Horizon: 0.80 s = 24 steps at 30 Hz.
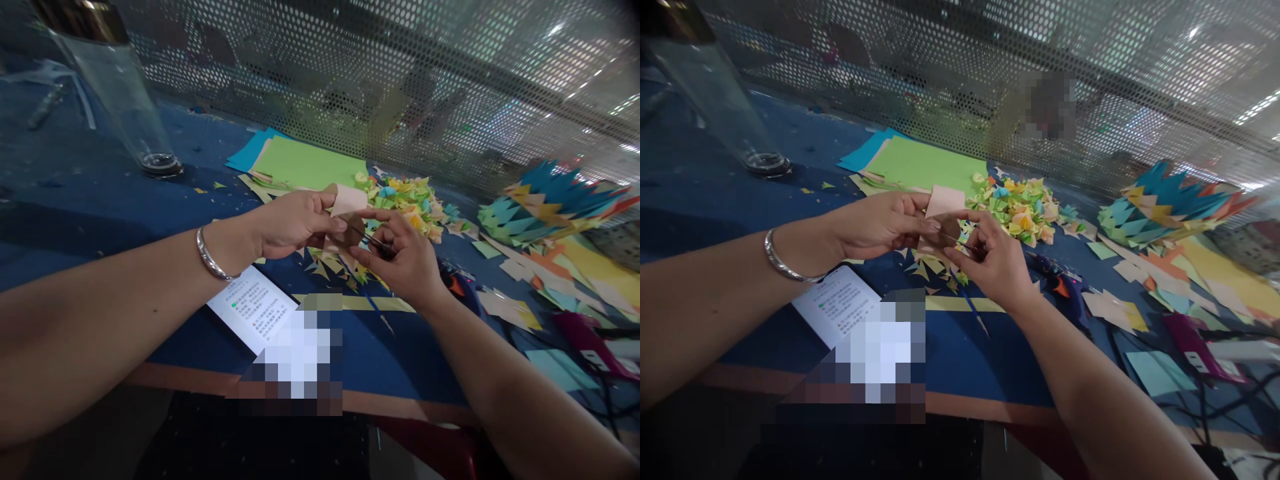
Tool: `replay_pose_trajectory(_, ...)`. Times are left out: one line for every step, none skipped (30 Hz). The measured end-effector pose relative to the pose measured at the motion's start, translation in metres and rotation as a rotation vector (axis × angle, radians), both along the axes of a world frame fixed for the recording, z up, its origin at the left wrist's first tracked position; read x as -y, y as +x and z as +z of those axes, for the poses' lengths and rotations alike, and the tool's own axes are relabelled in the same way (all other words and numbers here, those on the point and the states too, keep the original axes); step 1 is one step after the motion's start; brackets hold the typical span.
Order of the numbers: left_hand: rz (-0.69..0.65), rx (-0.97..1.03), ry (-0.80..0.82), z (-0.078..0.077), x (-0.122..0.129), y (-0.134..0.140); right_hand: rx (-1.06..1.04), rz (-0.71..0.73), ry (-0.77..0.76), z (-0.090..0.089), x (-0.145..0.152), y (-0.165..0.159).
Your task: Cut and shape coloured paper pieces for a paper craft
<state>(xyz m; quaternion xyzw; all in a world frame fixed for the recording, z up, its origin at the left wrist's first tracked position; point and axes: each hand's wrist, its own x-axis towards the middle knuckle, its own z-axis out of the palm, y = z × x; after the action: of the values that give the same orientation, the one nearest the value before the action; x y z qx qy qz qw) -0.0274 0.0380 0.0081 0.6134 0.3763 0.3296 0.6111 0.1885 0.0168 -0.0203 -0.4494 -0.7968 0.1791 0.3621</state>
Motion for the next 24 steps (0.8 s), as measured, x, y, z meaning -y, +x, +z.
replay_pose_trajectory(-0.028, 0.042, -0.027, -0.0002, -0.0001, -0.0002, 0.011, 0.005, 0.006, 0.0004, 0.0000, 0.0001)
replay_pose_trajectory(-0.061, 0.098, -0.066, -0.0003, -0.0003, -0.0004, 0.016, 0.008, 0.011, 0.0007, 0.0000, 0.0003)
replay_pose_trajectory(-0.088, 0.143, -0.105, -0.0002, -0.0005, -0.0006, 0.019, 0.009, 0.014, 0.0009, 0.0000, 0.0004)
replay_pose_trajectory(-0.087, 0.159, -0.130, 0.0003, -0.0007, -0.0006, 0.021, 0.007, 0.015, 0.0011, 0.0001, 0.0006)
replay_pose_trajectory(-0.074, 0.160, -0.147, 0.0011, -0.0008, -0.0005, 0.023, 0.006, 0.014, 0.0012, 0.0003, 0.0006)
replay_pose_trajectory(-0.060, 0.155, -0.163, 0.0021, -0.0008, -0.0003, 0.023, 0.006, 0.015, 0.0013, 0.0006, 0.0006)
replay_pose_trajectory(-0.046, 0.151, -0.174, 0.0032, -0.0007, 0.0001, 0.021, 0.007, 0.017, 0.0013, 0.0010, 0.0005)
replay_pose_trajectory(-0.034, 0.151, -0.180, 0.0042, -0.0008, 0.0006, 0.020, 0.009, 0.020, 0.0013, 0.0015, 0.0004)
replay_pose_trajectory(-0.024, 0.154, -0.182, 0.0050, -0.0008, 0.0010, 0.018, 0.011, 0.025, 0.0012, 0.0020, 0.0002)
replay_pose_trajectory(-0.019, 0.156, -0.180, 0.0054, -0.0009, 0.0014, 0.019, 0.013, 0.028, 0.0011, 0.0024, 0.0000)
replay_pose_trajectory(-0.016, 0.154, -0.176, 0.0057, -0.0010, 0.0017, 0.021, 0.012, 0.031, 0.0009, 0.0028, -0.0002)
replay_pose_trajectory(-0.008, 0.151, -0.172, 0.0057, -0.0012, 0.0019, 0.021, 0.012, 0.032, 0.0007, 0.0031, -0.0005)
replay_pose_trajectory(0.000, 0.145, -0.169, 0.0055, -0.0013, 0.0019, 0.021, 0.011, 0.029, 0.0005, 0.0033, -0.0008)
replay_pose_trajectory(0.007, 0.140, -0.168, 0.0053, -0.0013, 0.0018, 0.018, 0.010, 0.026, 0.0004, 0.0035, -0.0011)
replay_pose_trajectory(0.011, 0.139, -0.166, 0.0050, -0.0013, 0.0015, 0.013, 0.009, 0.023, 0.0002, 0.0037, -0.0014)
replay_pose_trajectory(0.009, 0.141, -0.159, 0.0046, -0.0012, 0.0012, 0.007, 0.008, 0.020, 0.0001, 0.0039, -0.0017)
replay_pose_trajectory(0.005, 0.143, -0.149, 0.0041, -0.0012, 0.0009, 0.003, 0.007, 0.018, 0.0001, 0.0040, -0.0019)
replay_pose_trajectory(-0.005, 0.146, -0.139, 0.0035, -0.0012, 0.0006, 0.001, 0.006, 0.015, 0.0001, 0.0041, -0.0022)
replay_pose_trajectory(-0.015, 0.148, -0.130, 0.0028, -0.0012, 0.0003, 0.001, 0.003, 0.014, 0.0002, 0.0042, -0.0023)
replay_pose_trajectory(-0.022, 0.150, -0.121, 0.0020, -0.0012, 0.0002, 0.005, -0.001, 0.015, 0.0003, 0.0043, -0.0025)
replay_pose_trajectory(-0.027, 0.148, -0.116, 0.0012, -0.0013, 0.0002, 0.011, -0.006, 0.017, 0.0004, 0.0043, -0.0027)
replay_pose_trajectory(-0.023, 0.143, -0.109, 0.0003, -0.0014, 0.0003, 0.018, -0.010, 0.021, 0.0005, 0.0043, -0.0028)
replay_pose_trajectory(-0.017, 0.132, -0.101, -0.0006, -0.0015, 0.0005, 0.022, -0.013, 0.026, 0.0006, 0.0043, -0.0030)
replay_pose_trajectory(-0.010, 0.121, -0.090, -0.0014, -0.0015, 0.0009, 0.022, -0.010, 0.027, 0.0006, 0.0043, -0.0032)
